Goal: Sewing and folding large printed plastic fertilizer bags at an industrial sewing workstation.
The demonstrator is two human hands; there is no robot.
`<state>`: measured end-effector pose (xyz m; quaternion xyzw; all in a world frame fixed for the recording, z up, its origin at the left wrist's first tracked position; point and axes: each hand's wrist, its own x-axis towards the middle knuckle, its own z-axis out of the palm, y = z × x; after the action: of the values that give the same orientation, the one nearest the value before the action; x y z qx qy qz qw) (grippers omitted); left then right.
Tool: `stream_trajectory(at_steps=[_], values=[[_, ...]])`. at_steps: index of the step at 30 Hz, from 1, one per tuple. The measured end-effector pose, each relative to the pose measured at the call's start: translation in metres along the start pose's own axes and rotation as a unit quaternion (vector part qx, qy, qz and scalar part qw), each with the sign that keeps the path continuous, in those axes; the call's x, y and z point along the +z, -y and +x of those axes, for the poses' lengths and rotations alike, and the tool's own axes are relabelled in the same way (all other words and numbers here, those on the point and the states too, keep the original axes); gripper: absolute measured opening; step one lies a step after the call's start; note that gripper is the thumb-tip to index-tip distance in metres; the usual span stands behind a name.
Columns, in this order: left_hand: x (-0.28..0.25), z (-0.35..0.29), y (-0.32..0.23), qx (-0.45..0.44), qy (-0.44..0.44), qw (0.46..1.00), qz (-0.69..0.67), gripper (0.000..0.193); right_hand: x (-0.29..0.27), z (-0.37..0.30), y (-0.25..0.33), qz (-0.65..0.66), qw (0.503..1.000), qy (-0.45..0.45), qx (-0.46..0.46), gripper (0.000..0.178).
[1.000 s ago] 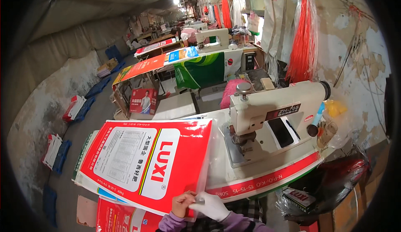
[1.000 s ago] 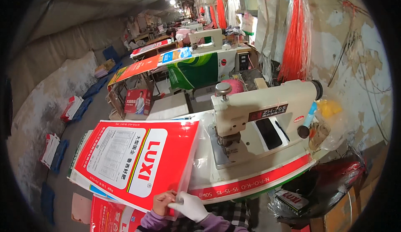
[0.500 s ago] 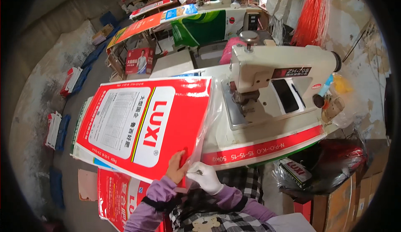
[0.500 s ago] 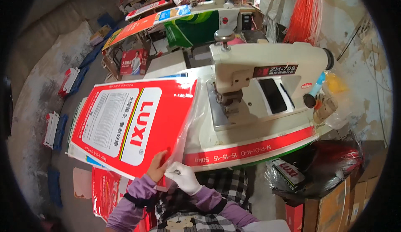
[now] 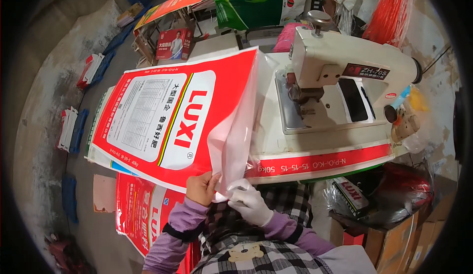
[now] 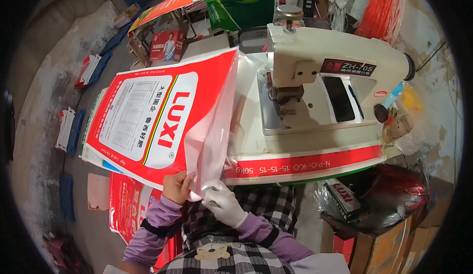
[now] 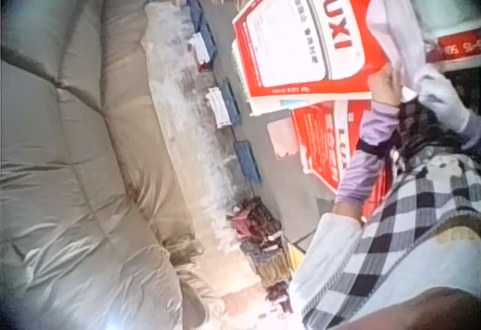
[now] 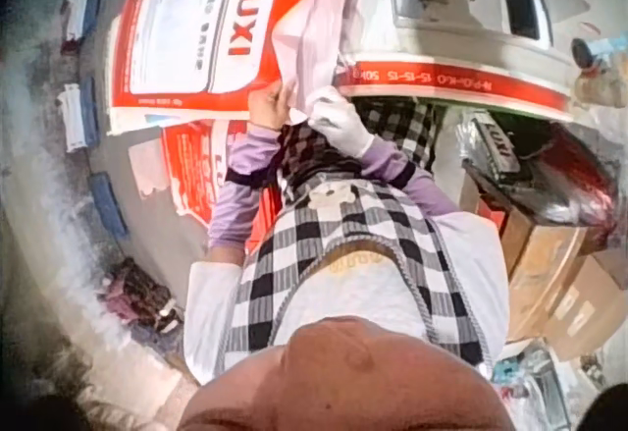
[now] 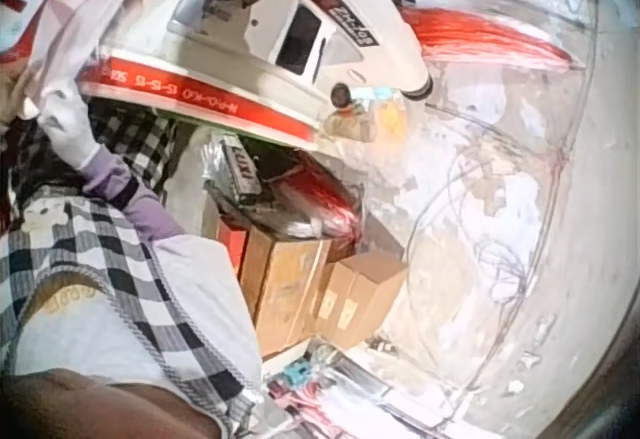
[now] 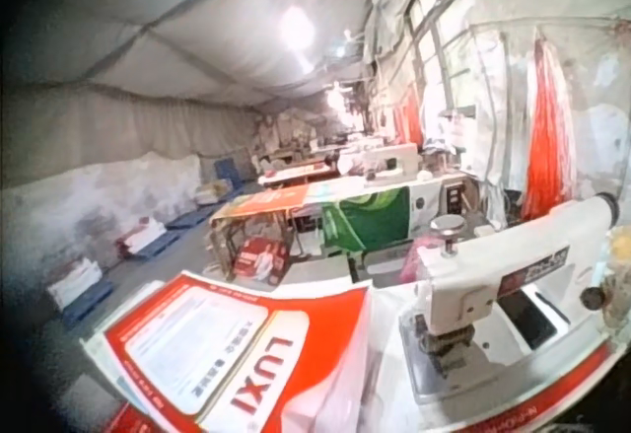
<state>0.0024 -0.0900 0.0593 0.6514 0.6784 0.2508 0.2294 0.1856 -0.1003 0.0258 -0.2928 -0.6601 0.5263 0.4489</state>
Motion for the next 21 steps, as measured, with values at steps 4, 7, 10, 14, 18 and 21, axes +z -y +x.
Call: stream_trajectory(at_steps=[4,7,10,14,18,21], values=[[0.004,0.006,-0.001,-0.012,-0.051,0.990,-0.132,0.033,0.004,0.014,0.014,-0.125,0.979,0.064,-0.148,0.014],[0.003,0.011,0.010,-0.006,-0.051,0.987,-0.151,0.033,0.003,0.014,0.017,-0.137,0.973,0.061,-0.175,0.019],[0.000,0.010,0.007,-0.051,-0.005,0.968,-0.246,0.031,0.010,0.020,0.021,-0.224,0.965,0.012,-0.136,0.023],[-0.004,0.002,-0.009,-0.017,-0.072,0.973,-0.220,0.030,0.017,0.023,0.024,-0.253,0.958,-0.005,-0.136,0.025],[-0.007,0.001,0.000,-0.027,-0.064,0.971,-0.229,0.029,0.022,0.023,0.019,-0.295,0.938,-0.004,-0.184,0.019],[-0.003,0.004,0.017,-0.080,0.006,0.950,-0.303,0.026,0.026,0.017,0.009,-0.324,0.922,0.016,-0.210,0.016]])
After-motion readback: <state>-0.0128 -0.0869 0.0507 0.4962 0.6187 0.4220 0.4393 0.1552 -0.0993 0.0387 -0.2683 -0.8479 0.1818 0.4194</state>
